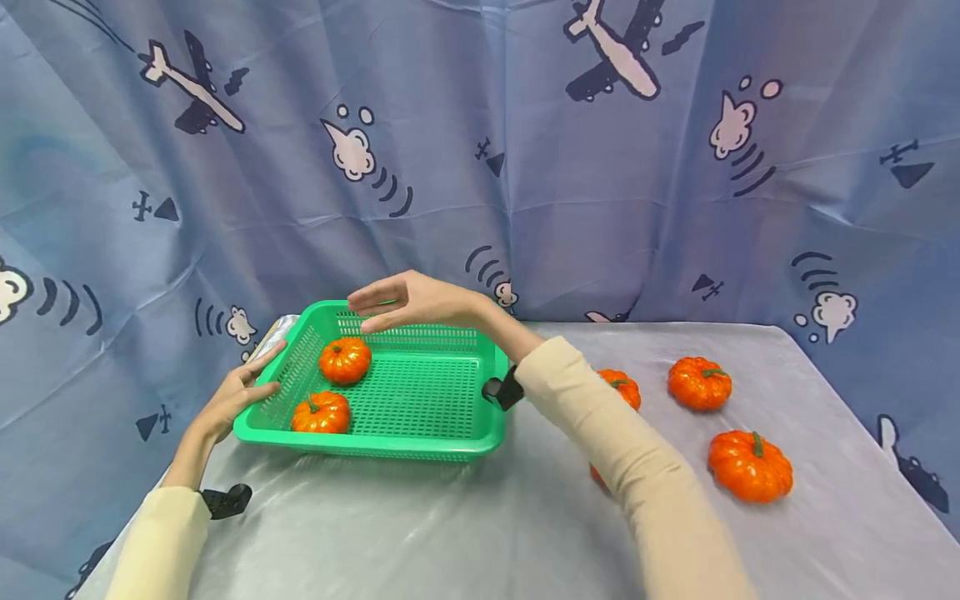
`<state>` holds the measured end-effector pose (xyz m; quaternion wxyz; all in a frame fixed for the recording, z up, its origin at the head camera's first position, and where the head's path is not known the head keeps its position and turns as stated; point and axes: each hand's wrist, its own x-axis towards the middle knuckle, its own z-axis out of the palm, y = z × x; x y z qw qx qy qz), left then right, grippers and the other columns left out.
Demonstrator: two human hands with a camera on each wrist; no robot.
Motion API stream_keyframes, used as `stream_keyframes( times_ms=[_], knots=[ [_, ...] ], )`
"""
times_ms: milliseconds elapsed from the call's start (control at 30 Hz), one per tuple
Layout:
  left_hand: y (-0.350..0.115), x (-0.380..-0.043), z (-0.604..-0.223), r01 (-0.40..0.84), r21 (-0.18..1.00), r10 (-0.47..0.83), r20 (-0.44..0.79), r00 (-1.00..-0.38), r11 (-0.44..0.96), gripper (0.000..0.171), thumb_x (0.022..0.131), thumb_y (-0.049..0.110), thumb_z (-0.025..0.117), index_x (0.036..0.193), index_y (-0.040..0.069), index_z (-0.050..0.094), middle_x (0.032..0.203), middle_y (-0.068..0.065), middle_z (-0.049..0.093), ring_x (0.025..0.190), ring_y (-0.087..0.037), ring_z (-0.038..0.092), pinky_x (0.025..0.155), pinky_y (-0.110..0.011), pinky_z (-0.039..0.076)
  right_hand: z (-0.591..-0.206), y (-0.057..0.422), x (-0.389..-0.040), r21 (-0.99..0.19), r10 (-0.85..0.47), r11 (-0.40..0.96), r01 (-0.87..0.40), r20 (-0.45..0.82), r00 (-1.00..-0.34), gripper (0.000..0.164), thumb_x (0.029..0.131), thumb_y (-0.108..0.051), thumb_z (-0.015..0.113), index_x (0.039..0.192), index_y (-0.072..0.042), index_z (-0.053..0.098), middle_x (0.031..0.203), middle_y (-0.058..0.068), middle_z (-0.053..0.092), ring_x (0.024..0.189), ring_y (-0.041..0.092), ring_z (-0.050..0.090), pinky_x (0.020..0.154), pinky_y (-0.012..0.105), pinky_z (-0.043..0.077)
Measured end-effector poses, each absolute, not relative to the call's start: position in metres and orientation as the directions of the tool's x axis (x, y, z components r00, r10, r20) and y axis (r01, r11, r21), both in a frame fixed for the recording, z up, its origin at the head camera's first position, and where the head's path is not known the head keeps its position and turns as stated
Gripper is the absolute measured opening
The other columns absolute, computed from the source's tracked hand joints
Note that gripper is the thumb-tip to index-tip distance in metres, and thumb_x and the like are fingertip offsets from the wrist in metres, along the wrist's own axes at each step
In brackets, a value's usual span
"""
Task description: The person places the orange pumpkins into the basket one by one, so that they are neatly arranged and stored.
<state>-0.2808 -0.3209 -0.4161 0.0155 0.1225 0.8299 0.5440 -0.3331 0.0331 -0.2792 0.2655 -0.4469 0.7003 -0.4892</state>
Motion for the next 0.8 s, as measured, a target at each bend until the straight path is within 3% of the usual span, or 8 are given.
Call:
stream_keyframes(
  times_ms=[100, 167, 400, 600, 800],
  knots=[
    [-0.324, -0.279, -0.415, 0.178, 0.906, 0.218, 0.098, -0.971, 0.385, 0.069, 0.091, 0.002, 0.055, 0.152, 0.008, 0.024, 0.159, -0.011, 0.012, 0.144, -0.035, 0.003, 0.109, -0.05, 0.027, -0.277, 0.071, -0.319, -0.922, -0.86, 0.087, -0.377, 0.121, -0.495, 0.05, 0.093, -0.017, 0.064, 0.139, -0.004, 0.05, 0.137, 0.007, 0.055, 0.127, 0.021, 0.05, 0.103, 0.033, 0.042],
    [-0.325, -0.278, -0.415, 0.177, 0.91, 0.221, 0.097, -0.97, 0.375, 0.069, 0.091, 0.002, 0.056, 0.151, 0.007, 0.023, 0.159, -0.012, 0.011, 0.144, -0.036, 0.002, 0.11, -0.059, 0.019, -0.28, 0.101, -0.309, -0.927, -0.838, 0.067, -0.368, 0.148, -0.526, 0.049, 0.093, -0.015, 0.064, 0.138, -0.002, 0.05, 0.137, 0.01, 0.054, 0.127, 0.024, 0.05, 0.103, 0.035, 0.041],
    [-0.328, -0.275, -0.41, 0.177, 0.894, 0.217, 0.092, -0.972, 0.412, 0.07, 0.092, 0.003, 0.056, 0.152, 0.01, 0.023, 0.159, -0.01, 0.012, 0.144, -0.035, 0.004, 0.109, -0.046, 0.027, -0.31, 0.217, -0.271, -0.937, -0.737, 0.013, -0.349, 0.227, -0.637, 0.045, 0.096, 0.004, 0.051, 0.14, 0.007, 0.042, 0.141, 0.01, 0.051, 0.128, 0.018, 0.049, 0.1, 0.031, 0.043],
    [-0.326, -0.273, -0.41, 0.189, 0.911, 0.239, 0.105, -0.965, 0.367, 0.071, 0.091, 0.001, 0.055, 0.152, 0.009, 0.02, 0.159, -0.013, 0.008, 0.143, -0.04, -0.001, 0.108, -0.064, 0.015, -0.346, 0.302, -0.234, -0.956, -0.703, -0.124, -0.266, 0.274, -0.657, 0.051, 0.094, 0.018, 0.036, 0.144, 0.008, 0.035, 0.146, 0.005, 0.046, 0.133, 0.014, 0.042, 0.102, 0.028, 0.038],
    [-0.318, -0.271, -0.414, 0.195, 0.915, 0.239, 0.113, -0.964, 0.352, 0.069, 0.091, 0.001, 0.055, 0.151, 0.006, 0.022, 0.159, -0.015, 0.009, 0.143, -0.04, -0.001, 0.108, -0.064, 0.013, -0.38, 0.362, -0.198, -0.975, -0.64, -0.099, -0.197, 0.214, -0.738, 0.052, 0.094, 0.018, 0.035, 0.145, 0.006, 0.033, 0.146, 0.003, 0.045, 0.131, 0.013, 0.044, 0.1, 0.024, 0.041]
  ],
)
